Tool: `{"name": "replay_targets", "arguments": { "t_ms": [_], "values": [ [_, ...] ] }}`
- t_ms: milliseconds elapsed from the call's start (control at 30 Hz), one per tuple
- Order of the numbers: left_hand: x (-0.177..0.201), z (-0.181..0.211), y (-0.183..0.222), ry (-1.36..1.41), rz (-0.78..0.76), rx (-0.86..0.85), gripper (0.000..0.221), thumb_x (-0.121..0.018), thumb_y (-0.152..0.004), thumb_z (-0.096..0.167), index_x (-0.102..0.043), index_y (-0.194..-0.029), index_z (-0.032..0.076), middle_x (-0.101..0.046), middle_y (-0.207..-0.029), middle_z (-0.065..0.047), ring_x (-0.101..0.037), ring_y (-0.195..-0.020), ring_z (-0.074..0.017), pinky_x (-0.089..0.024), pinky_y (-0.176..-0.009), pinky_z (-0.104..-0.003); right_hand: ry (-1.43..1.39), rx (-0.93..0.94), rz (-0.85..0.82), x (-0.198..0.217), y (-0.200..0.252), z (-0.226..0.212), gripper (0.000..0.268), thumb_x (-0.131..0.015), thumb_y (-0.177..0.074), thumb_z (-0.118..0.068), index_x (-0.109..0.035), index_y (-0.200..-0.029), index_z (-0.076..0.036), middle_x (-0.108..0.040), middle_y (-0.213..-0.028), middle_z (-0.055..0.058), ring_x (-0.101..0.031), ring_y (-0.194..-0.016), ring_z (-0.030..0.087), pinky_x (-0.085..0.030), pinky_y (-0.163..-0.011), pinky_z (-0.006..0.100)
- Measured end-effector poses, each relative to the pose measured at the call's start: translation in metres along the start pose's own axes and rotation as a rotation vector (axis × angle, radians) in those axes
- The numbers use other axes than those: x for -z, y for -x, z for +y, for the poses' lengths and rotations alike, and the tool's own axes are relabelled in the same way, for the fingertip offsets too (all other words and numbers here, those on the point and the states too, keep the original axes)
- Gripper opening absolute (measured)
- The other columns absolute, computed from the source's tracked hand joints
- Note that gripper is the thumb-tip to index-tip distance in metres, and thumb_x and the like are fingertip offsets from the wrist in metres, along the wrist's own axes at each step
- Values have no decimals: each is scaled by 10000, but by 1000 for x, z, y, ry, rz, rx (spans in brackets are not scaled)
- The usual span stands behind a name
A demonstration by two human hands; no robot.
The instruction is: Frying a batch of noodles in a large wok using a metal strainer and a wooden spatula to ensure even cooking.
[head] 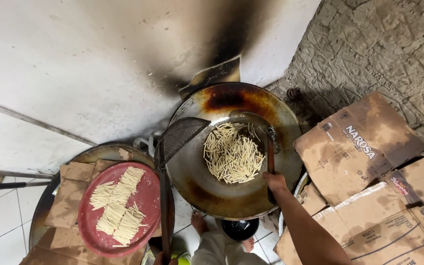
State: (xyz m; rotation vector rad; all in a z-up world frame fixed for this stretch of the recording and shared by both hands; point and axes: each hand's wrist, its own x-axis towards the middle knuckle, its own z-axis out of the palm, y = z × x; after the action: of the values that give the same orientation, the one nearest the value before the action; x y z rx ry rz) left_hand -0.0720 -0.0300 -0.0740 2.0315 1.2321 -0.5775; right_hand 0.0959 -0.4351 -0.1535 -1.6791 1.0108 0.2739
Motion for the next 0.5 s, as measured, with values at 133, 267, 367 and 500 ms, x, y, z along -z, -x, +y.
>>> {"name": "replay_targets", "arguments": {
  "t_ms": [133,267,367,500],
  "values": [
    [-15,-22,11,38,8,24,400,-689,-691,211,-788,-1067,116,-714,-844,-97,-665,-835,-250,-505,-792,-336,180,29,-12,8,10,6,668,-815,-786,-393,-653,-1265,43,-732,-968,212,-725,-886,317,-560,-703,411],
    [-28,-28,13,91,20,21,358,-675,-708,186,-783,-1039,101,-667,-774,-97,-633,-746,-234,-501,-737,-329,423,126,-29,4,17,-16,724,-676,-742,-403,-547,-1385,-97,-727,-1143,238,-713,-1077,429,-569,-872,523],
    [-33,-35,19,127,36,29,331,-666,-720,169,-779,-1021,92,-635,-727,-97,-612,-687,-224,-499,-701,-324,538,113,-121,9,35,-59,642,-604,-820,-335,-468,-1421,-151,-707,-1121,182,-692,-962,388,-556,-775,504],
    [-35,-27,26,136,52,95,360,-672,-731,167,-784,-1069,114,-644,-746,-90,-623,-706,-221,-500,-748,-315,703,93,-231,6,23,-67,590,-546,-897,-242,-374,-1459,-186,-705,-1129,150,-696,-941,386,-579,-740,520]
  ]
}}
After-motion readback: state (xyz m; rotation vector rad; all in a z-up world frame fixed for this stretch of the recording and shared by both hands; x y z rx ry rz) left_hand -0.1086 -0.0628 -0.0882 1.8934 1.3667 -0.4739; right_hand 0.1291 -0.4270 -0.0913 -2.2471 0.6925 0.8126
